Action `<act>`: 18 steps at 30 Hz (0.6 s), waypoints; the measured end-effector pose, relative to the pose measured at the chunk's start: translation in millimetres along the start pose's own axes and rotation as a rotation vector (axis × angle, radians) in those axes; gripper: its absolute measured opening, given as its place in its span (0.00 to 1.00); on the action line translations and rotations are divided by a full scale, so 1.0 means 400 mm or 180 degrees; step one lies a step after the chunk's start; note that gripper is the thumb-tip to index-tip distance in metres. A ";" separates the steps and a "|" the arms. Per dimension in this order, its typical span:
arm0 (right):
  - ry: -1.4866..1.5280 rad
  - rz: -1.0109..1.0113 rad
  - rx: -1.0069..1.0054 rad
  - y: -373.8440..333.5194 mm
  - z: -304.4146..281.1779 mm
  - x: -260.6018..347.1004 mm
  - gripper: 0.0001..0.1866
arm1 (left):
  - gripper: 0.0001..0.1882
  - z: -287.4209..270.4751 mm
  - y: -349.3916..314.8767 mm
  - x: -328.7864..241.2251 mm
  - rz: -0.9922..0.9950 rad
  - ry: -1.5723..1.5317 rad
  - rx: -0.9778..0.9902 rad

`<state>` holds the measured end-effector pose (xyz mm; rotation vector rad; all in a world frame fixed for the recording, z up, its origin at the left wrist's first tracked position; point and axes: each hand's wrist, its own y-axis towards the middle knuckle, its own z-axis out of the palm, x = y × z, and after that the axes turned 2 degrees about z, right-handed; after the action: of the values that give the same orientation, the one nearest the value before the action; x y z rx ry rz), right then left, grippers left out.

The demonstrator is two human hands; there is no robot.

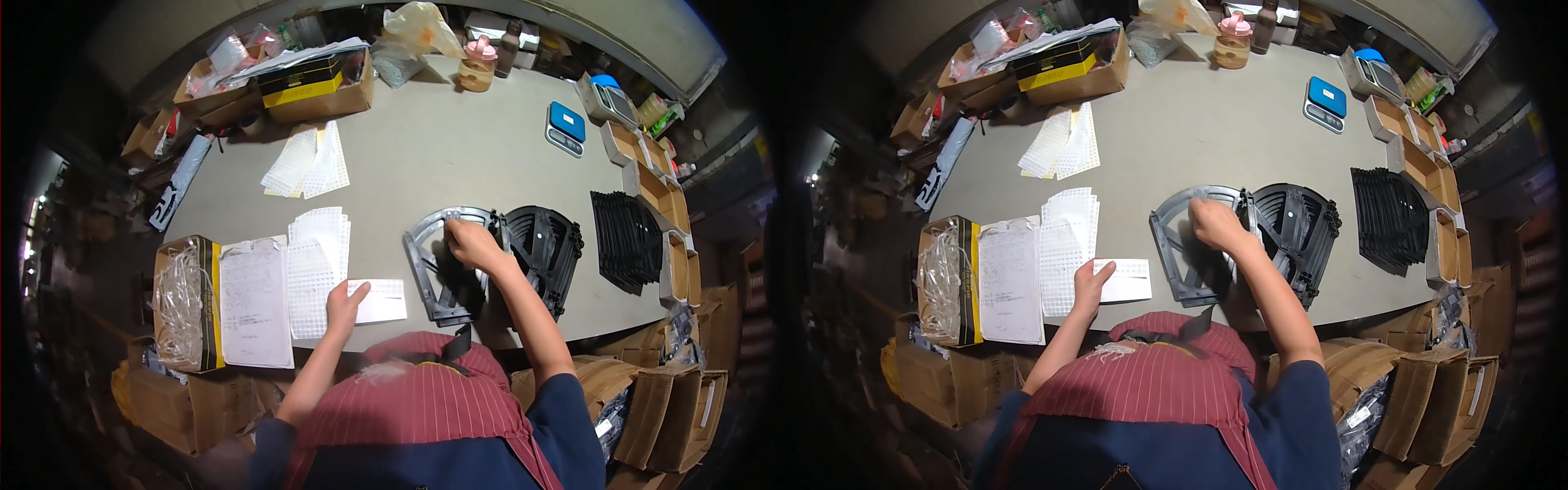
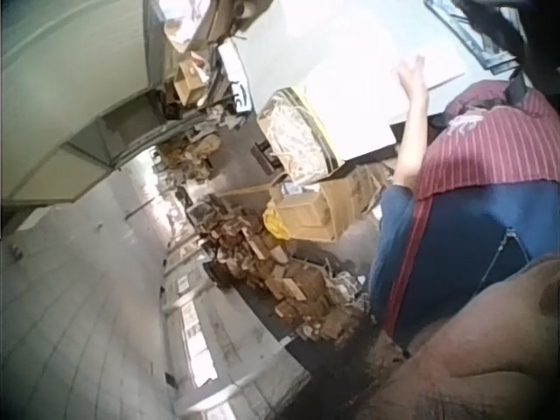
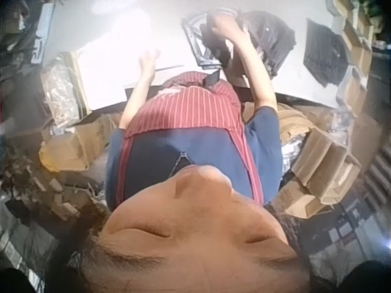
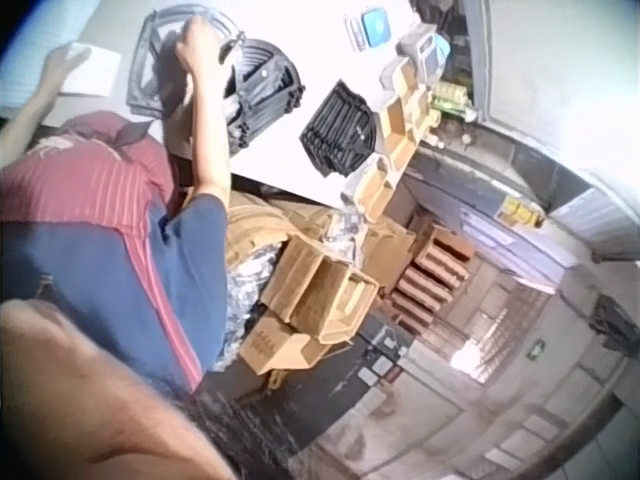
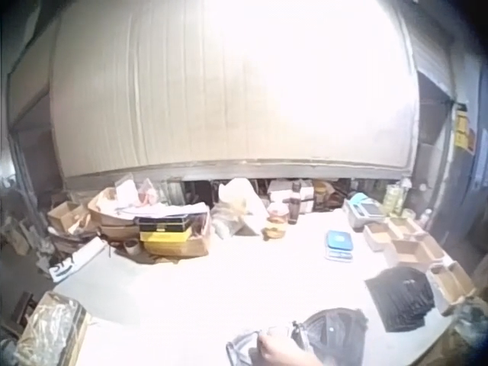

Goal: The person labels plastic fan components by hand and places them into large yellow bags on the floor of a warehouse.

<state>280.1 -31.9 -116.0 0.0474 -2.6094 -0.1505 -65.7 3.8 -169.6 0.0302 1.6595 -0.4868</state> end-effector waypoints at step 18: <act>-0.0701 0.0794 -0.0323 -0.024 0.054 0.060 0.32 | 0.17 0.010 -0.011 0.012 0.0540 0.0644 -0.0338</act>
<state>248.7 -40.8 -123.6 -0.3474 -2.7930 -0.2087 -63.9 -2.9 -173.0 0.1447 1.8603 -0.2732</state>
